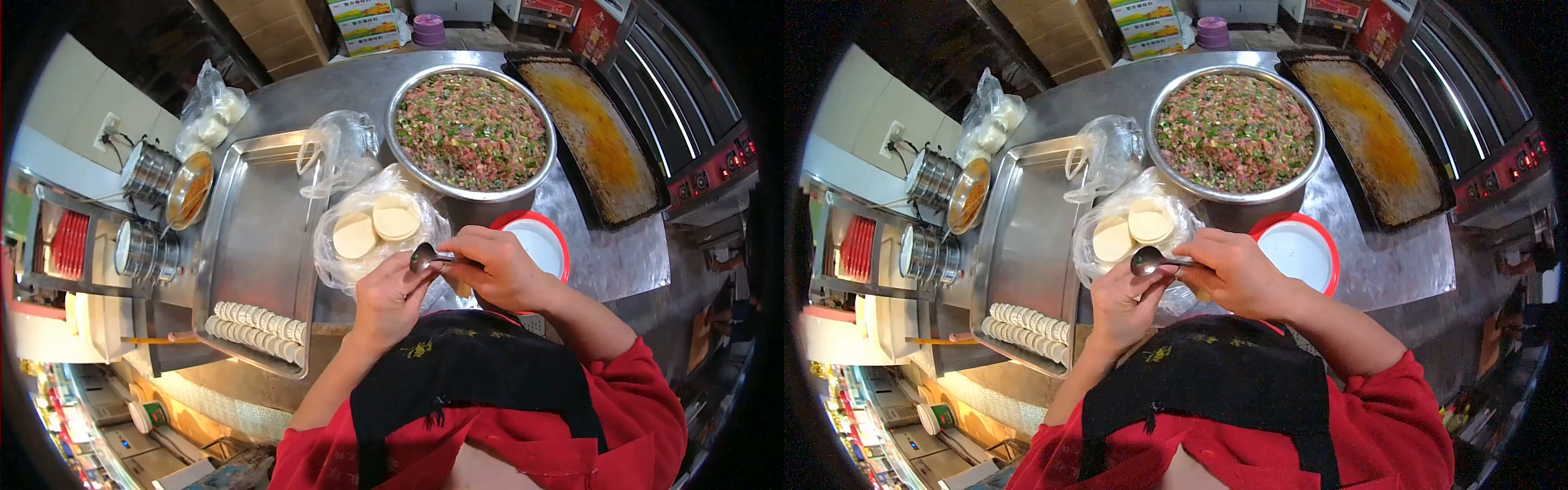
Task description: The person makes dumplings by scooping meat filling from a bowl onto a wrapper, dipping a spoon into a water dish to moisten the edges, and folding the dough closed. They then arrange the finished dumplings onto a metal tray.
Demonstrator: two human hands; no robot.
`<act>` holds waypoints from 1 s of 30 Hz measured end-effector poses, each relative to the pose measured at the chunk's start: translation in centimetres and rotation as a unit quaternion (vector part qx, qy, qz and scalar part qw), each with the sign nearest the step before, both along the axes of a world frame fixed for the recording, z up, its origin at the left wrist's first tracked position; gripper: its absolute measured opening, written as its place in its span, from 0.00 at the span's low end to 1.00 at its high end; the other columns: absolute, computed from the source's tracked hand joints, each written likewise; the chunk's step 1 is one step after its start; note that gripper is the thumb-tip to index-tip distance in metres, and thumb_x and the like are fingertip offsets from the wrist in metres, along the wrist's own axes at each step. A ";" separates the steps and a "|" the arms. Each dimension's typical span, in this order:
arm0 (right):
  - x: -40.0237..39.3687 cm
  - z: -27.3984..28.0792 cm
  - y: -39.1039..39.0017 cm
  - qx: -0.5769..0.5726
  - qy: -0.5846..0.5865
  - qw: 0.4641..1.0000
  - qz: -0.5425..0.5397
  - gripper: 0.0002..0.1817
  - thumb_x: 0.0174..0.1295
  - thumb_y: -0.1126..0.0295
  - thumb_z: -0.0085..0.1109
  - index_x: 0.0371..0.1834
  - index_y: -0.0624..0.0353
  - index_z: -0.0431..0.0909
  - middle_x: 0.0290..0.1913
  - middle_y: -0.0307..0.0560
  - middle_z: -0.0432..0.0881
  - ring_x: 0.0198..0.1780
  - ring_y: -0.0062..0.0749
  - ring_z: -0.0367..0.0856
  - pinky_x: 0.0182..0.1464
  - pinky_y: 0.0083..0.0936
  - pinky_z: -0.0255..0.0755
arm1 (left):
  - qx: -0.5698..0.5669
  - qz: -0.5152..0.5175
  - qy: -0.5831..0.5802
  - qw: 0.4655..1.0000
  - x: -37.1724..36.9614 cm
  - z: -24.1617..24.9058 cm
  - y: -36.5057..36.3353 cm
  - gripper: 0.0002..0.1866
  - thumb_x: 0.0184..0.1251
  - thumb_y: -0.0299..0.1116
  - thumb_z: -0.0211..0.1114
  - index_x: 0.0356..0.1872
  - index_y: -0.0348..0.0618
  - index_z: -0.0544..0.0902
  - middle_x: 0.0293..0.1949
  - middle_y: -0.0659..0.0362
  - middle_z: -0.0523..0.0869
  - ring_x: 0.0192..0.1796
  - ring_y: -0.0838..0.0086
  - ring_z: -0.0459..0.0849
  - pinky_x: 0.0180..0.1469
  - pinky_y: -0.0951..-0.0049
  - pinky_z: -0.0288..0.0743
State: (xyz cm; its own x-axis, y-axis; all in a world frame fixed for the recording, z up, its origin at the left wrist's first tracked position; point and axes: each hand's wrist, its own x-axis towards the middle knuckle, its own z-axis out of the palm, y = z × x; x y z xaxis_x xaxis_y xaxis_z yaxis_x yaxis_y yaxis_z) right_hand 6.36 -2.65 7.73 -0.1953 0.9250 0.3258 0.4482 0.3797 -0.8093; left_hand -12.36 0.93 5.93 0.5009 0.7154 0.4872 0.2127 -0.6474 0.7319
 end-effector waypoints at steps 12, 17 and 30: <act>-0.8 -0.1 0.3 0.035 0.006 0.999 -0.020 0.06 0.51 0.76 0.64 0.26 0.65 0.76 0.24 0.53 0.74 0.27 0.48 0.75 0.28 0.36 0.68 | -0.113 0.091 -0.122 0.982 0.4 -0.3 -1.8 0.10 0.56 0.16 0.65 0.40 0.35 0.82 0.33 0.59 0.84 0.38 0.80 0.81 0.42 0.79 0.76; -1.5 0.1 0.5 0.044 0.026 0.999 0.014 0.04 0.52 0.77 0.63 0.28 0.64 0.77 0.25 0.53 0.75 0.28 0.48 0.76 0.30 0.36 0.69 | -0.125 0.082 -0.084 0.985 -0.6 0.0 -2.0 0.12 0.57 0.17 0.64 0.43 0.34 0.78 0.37 0.59 0.83 0.38 0.82 0.79 0.42 0.81 0.74; -1.9 0.9 0.9 0.011 0.013 0.999 0.050 0.05 0.53 0.78 0.62 0.27 0.65 0.75 0.25 0.53 0.77 0.27 0.48 0.77 0.29 0.35 0.70 | -0.450 -0.094 -0.252 0.852 -1.7 -1.8 -2.1 0.31 0.62 0.12 0.56 0.67 0.37 0.61 0.49 0.58 0.79 0.50 0.77 0.79 0.54 0.77 0.73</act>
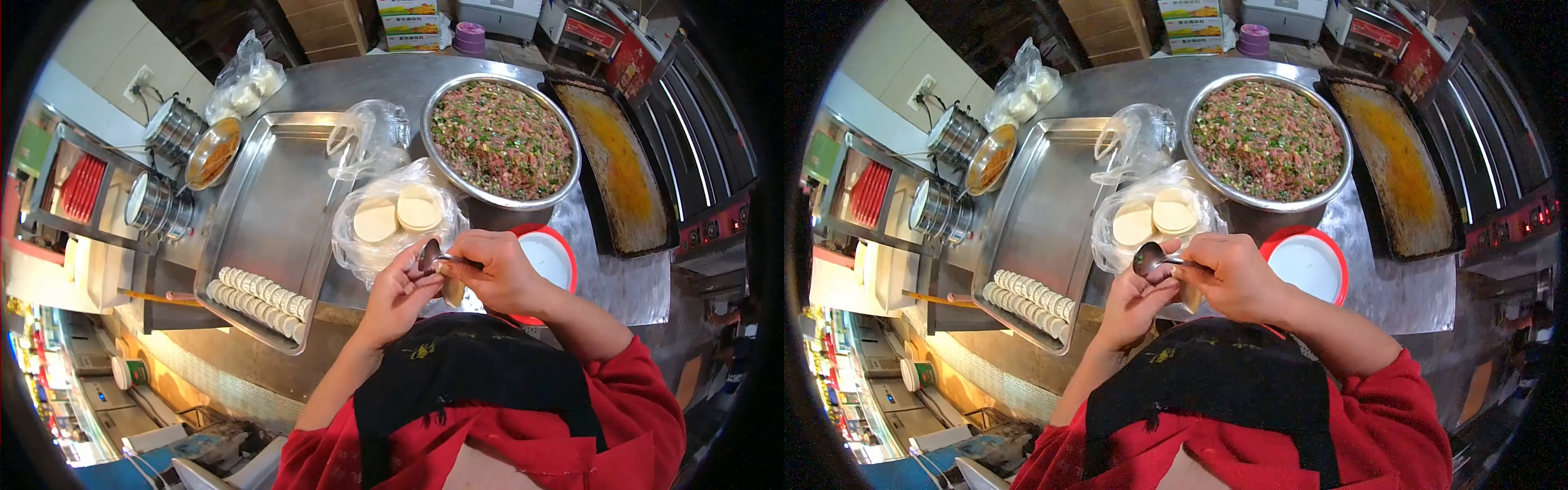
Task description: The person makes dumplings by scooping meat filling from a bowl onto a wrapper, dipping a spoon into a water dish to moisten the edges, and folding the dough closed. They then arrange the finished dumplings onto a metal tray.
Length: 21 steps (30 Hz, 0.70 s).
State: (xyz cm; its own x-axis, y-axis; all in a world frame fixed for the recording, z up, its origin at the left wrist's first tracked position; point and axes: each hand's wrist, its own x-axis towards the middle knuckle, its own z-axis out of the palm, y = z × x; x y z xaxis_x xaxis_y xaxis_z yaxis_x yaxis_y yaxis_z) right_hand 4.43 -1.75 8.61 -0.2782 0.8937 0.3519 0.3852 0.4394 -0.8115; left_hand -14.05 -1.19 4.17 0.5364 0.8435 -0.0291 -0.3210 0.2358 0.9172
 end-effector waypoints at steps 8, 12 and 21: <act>-0.3 0.4 1.0 -0.001 -0.027 0.997 0.077 0.05 0.54 0.75 0.63 0.28 0.65 0.78 0.30 0.52 0.78 0.31 0.47 0.78 0.33 0.35 0.72 | -0.048 -0.018 0.049 0.998 -0.8 0.2 0.0 0.26 0.62 0.17 0.58 0.63 0.36 0.68 0.48 0.58 0.80 0.49 0.79 0.79 0.52 0.78 0.74; -0.2 0.4 1.2 -0.013 -0.084 0.992 0.088 0.05 0.53 0.75 0.64 0.29 0.65 0.79 0.30 0.51 0.78 0.31 0.47 0.78 0.34 0.36 0.72 | -0.067 -0.036 0.035 0.997 -0.6 0.1 0.2 0.25 0.60 0.17 0.61 0.61 0.35 0.70 0.47 0.58 0.80 0.49 0.78 0.79 0.52 0.77 0.74; -1.3 -0.6 2.0 -0.163 0.046 0.982 -0.085 0.08 0.55 0.72 0.65 0.30 0.67 0.80 0.23 0.45 0.78 0.26 0.18 0.71 0.28 0.22 0.65 | -0.110 0.097 0.004 0.989 -2.4 0.0 0.9 0.19 0.54 0.13 0.63 0.49 0.36 0.78 0.45 0.60 0.80 0.47 0.78 0.79 0.52 0.78 0.72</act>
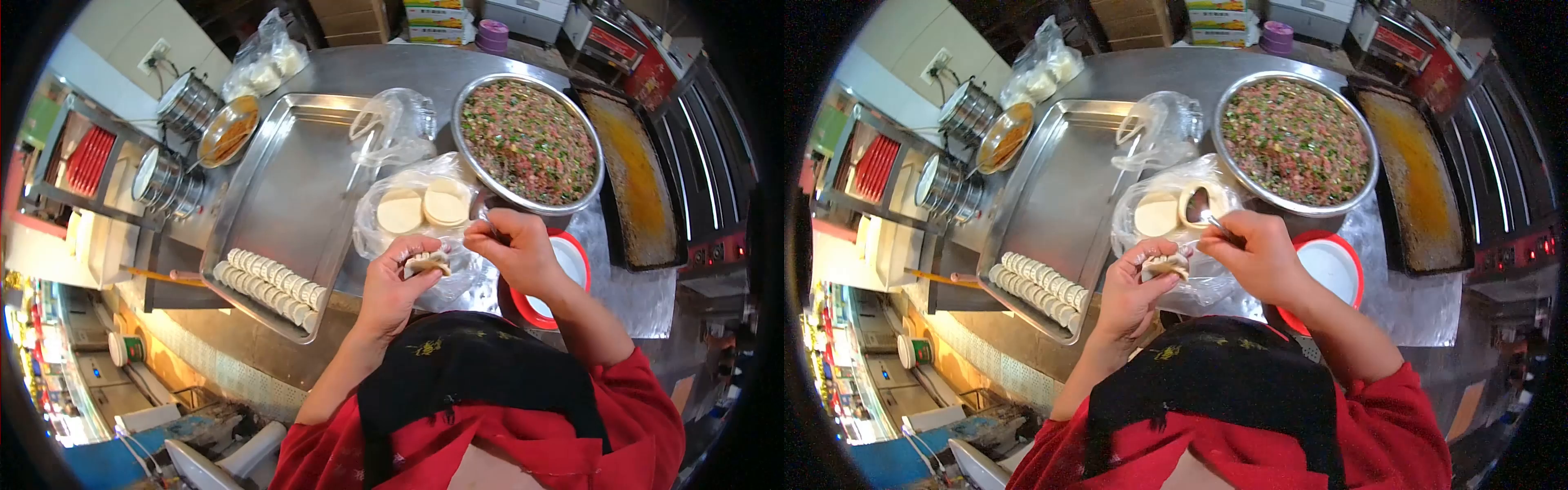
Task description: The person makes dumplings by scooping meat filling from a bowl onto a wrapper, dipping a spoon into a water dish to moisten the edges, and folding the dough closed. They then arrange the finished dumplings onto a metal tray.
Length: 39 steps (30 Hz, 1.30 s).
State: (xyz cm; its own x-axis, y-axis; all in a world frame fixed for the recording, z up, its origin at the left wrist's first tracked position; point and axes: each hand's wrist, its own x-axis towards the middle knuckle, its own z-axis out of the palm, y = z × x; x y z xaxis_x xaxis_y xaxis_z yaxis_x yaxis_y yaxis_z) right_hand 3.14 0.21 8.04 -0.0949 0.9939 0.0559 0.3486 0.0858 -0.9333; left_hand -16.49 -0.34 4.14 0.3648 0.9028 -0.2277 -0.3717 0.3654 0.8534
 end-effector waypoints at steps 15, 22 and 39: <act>-6.5 -1.4 1.6 0.190 -0.088 0.972 0.107 0.07 0.50 0.76 0.66 0.30 0.63 0.78 0.26 0.49 0.77 0.26 0.40 0.78 0.27 0.30 0.69 | 0.124 0.075 0.220 0.964 -3.6 0.3 0.5 0.20 0.56 0.12 0.60 0.50 0.37 0.79 0.43 0.61 0.82 0.43 0.82 0.79 0.49 0.82 0.72; -8.6 -0.2 2.9 0.130 -0.109 0.973 0.154 0.07 0.49 0.79 0.65 0.32 0.62 0.78 0.29 0.49 0.76 0.29 0.41 0.77 0.29 0.31 0.70 | 0.123 0.083 0.184 0.972 -5.6 -1.4 1.0 0.19 0.55 0.15 0.63 0.51 0.35 0.79 0.40 0.58 0.85 0.43 0.81 0.79 0.46 0.80 0.73; -11.1 -2.4 3.9 0.020 -0.198 0.972 0.126 0.08 0.49 0.75 0.68 0.30 0.66 0.80 0.22 0.49 0.76 0.23 0.33 0.74 0.26 0.26 0.65 | 0.024 0.311 0.421 0.852 -29.6 -9.0 8.0 0.17 0.54 0.25 0.70 0.47 0.39 0.82 0.35 0.61 0.86 0.36 0.83 0.81 0.38 0.80 0.75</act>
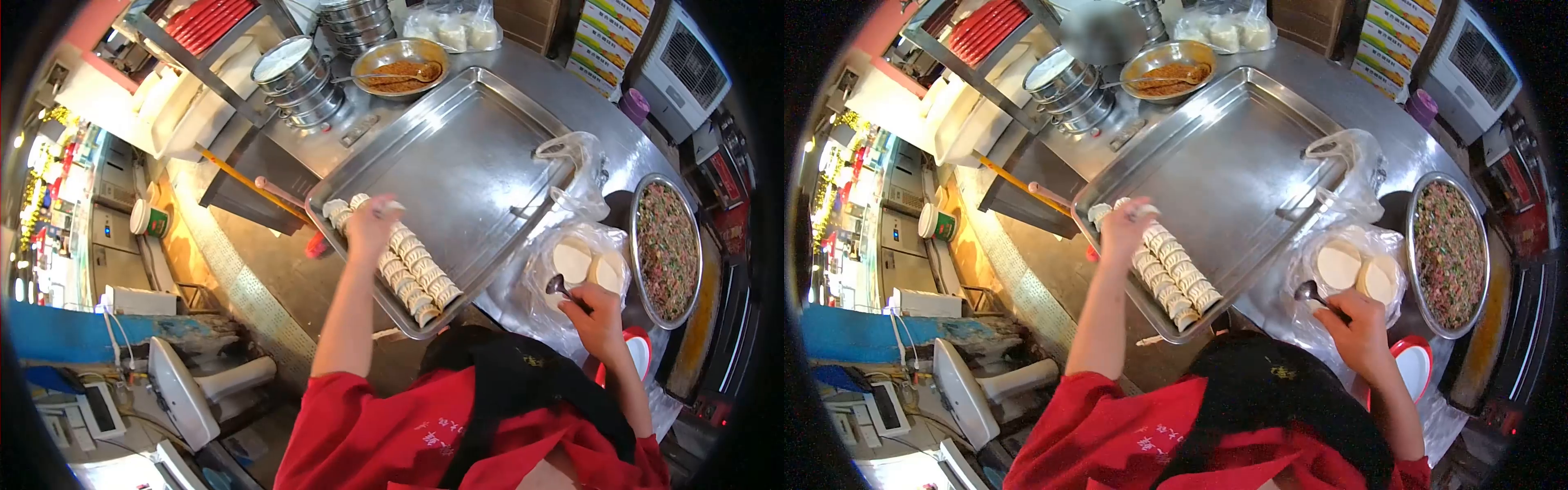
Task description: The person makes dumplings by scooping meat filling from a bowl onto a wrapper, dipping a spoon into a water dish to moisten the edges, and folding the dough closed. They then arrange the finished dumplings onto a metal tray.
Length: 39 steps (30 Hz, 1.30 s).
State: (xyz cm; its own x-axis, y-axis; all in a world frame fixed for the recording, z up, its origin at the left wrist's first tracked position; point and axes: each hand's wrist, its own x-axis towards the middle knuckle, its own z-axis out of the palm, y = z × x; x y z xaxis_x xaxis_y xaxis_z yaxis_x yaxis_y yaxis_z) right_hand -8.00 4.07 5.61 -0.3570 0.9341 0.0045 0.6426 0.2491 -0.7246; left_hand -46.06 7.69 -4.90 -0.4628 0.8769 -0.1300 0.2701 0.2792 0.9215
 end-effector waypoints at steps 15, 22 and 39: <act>0.8 -1.2 -1.0 -0.063 0.017 0.986 -0.150 0.05 0.52 0.77 0.65 0.29 0.68 0.79 0.22 0.46 0.76 0.23 0.24 0.71 0.27 0.22 0.64 | -0.046 -0.160 0.359 0.918 -11.7 -3.3 5.8 0.15 0.52 0.25 0.66 0.44 0.40 0.83 0.40 0.46 0.85 0.45 0.54 0.83 0.49 0.63 0.75; 3.5 -1.0 -1.2 -0.055 0.029 0.975 -0.212 0.06 0.54 0.76 0.64 0.30 0.69 0.79 0.24 0.39 0.77 0.27 0.17 0.71 0.31 0.18 0.66 | -0.125 -0.184 0.320 0.921 -13.7 -2.9 6.5 0.16 0.53 0.27 0.62 0.45 0.44 0.84 0.41 0.48 0.86 0.46 0.58 0.84 0.50 0.67 0.75; 9.3 -3.3 1.0 0.025 -0.056 0.977 -0.203 0.09 0.52 0.69 0.65 0.30 0.65 0.82 0.26 0.50 0.82 0.26 0.36 0.79 0.30 0.29 0.69 | -0.104 -0.214 0.374 0.896 -19.1 -11.1 9.7 0.20 0.56 0.35 0.67 0.51 0.46 0.83 0.43 0.55 0.87 0.47 0.65 0.85 0.53 0.72 0.75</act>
